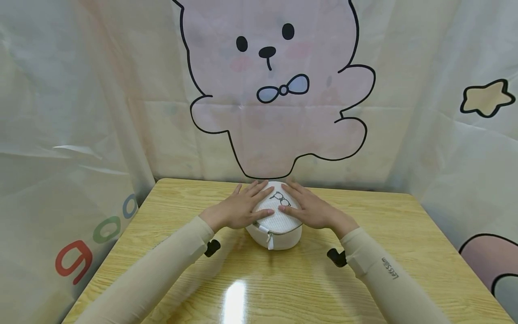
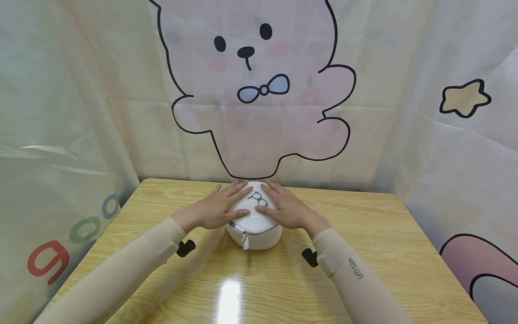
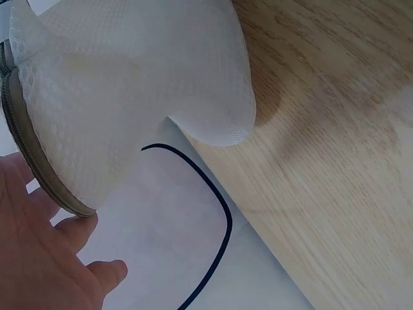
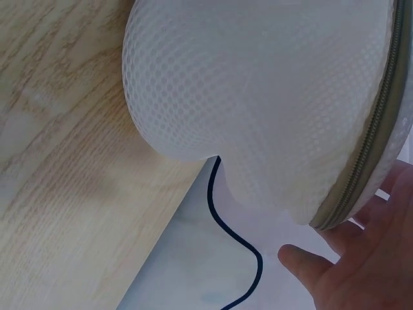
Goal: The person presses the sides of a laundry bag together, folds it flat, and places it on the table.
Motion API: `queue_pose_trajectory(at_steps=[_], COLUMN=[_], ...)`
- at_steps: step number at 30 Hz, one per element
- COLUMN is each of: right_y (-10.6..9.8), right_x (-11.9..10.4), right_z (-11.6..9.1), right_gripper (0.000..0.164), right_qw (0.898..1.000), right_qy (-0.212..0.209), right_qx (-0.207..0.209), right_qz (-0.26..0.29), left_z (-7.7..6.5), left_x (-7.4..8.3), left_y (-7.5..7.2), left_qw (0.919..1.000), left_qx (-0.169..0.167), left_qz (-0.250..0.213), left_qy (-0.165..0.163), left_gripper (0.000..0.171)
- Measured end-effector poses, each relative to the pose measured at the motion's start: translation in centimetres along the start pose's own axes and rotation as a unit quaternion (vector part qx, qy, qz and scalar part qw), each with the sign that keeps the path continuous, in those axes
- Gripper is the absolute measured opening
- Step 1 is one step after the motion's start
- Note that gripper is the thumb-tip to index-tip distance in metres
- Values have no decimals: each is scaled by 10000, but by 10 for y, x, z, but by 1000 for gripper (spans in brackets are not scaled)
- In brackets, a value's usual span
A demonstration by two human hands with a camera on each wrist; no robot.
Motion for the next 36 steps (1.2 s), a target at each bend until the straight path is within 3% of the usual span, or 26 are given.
queue_pose_trajectory(at_steps=[36], right_y=[23], right_x=[13], right_z=[-2], right_gripper=[86], right_qw=[9992], right_qy=[64], right_qx=[-231], right_qz=[313], left_z=[7], left_x=[-11], left_y=[27], left_qw=[9997], left_qx=[-204], left_qz=[-15], left_qy=[-93], left_gripper=[78])
Point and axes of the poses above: each hand's wrist, its own z-axis towards the middle knuckle, its own y-axis out of the palm, x = y × z, the point moved 6 cm from there along z, towards the middle knuckle, and after that the axes turned 5 degrees about -z, right-handed, at the moved point
